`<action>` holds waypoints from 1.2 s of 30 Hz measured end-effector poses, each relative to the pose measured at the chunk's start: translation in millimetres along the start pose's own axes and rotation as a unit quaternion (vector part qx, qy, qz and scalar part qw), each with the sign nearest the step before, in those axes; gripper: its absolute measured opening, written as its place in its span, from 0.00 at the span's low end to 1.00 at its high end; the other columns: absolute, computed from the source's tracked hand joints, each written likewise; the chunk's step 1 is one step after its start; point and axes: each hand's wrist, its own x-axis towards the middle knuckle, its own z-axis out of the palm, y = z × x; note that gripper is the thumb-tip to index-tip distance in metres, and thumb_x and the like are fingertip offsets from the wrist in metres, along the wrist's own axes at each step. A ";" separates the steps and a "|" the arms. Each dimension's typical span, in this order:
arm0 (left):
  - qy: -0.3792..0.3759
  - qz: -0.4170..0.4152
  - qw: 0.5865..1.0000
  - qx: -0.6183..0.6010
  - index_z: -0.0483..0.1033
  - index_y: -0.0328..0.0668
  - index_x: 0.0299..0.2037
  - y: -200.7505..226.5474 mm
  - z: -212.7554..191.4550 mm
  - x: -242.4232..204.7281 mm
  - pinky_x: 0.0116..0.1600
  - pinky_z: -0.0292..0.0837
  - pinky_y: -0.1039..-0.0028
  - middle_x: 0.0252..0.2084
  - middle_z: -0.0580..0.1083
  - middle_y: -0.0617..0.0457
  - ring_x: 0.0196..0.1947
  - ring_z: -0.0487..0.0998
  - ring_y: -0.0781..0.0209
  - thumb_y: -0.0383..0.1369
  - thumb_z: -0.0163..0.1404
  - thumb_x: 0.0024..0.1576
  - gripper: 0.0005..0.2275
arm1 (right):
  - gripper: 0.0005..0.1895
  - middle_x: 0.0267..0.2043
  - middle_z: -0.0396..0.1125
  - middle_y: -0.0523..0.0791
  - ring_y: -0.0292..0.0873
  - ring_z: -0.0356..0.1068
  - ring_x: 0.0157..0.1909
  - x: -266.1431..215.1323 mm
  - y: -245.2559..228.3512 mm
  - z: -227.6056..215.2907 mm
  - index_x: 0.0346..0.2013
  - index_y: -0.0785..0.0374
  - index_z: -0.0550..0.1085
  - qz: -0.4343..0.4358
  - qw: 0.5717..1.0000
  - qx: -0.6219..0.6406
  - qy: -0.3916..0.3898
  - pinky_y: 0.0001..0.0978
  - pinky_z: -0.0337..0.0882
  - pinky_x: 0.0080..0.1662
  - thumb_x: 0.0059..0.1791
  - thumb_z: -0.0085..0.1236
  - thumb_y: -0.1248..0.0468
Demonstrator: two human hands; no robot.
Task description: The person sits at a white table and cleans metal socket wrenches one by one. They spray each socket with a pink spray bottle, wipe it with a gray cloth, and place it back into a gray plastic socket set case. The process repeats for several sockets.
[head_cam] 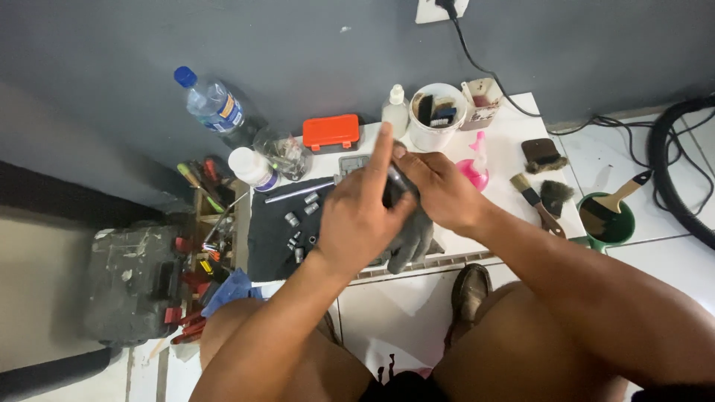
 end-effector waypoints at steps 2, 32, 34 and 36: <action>0.004 -0.018 1.000 -0.008 0.57 0.40 0.71 -6.2 -1.6 2.6 0.37 0.77 0.62 0.31 0.79 0.42 0.31 0.81 0.47 0.36 0.57 0.56 0.33 | 0.22 0.21 0.69 0.46 0.39 0.67 0.29 4.2 16.3 -6.9 0.26 0.62 0.74 -0.023 0.999 -0.033 -0.020 0.31 0.68 0.38 0.58 0.41 0.56; -0.041 -0.056 0.996 -0.060 0.79 0.34 0.42 -26.6 6.0 1.6 0.35 0.79 0.62 0.32 0.77 0.40 0.35 0.81 0.41 0.29 0.61 0.47 0.13 | 0.15 0.33 0.73 0.44 0.33 0.66 0.40 -1.6 -0.5 -6.9 0.49 0.63 0.77 -0.060 0.996 -0.039 0.051 0.31 0.71 0.45 0.56 0.48 0.57; -0.055 -0.082 0.992 -0.083 0.79 0.32 0.42 -18.5 -1.1 7.3 0.35 0.79 0.61 0.32 0.78 0.38 0.35 0.81 0.39 0.28 0.60 0.50 0.12 | 0.16 0.31 0.72 0.43 0.33 0.67 0.37 -1.7 -3.8 -8.1 0.48 0.60 0.78 -0.056 0.993 -0.077 0.063 0.30 0.71 0.43 0.57 0.46 0.55; -0.105 -0.244 0.954 -0.138 0.80 0.40 0.36 -12.7 -7.5 13.7 0.33 0.77 0.61 0.25 0.78 0.46 0.30 0.82 0.44 0.31 0.57 0.51 0.06 | 0.18 0.37 0.75 0.51 0.42 0.73 0.40 -10.1 -30.0 -2.6 0.56 0.64 0.72 -0.093 0.992 -0.078 0.040 0.41 0.72 0.49 0.53 0.54 0.61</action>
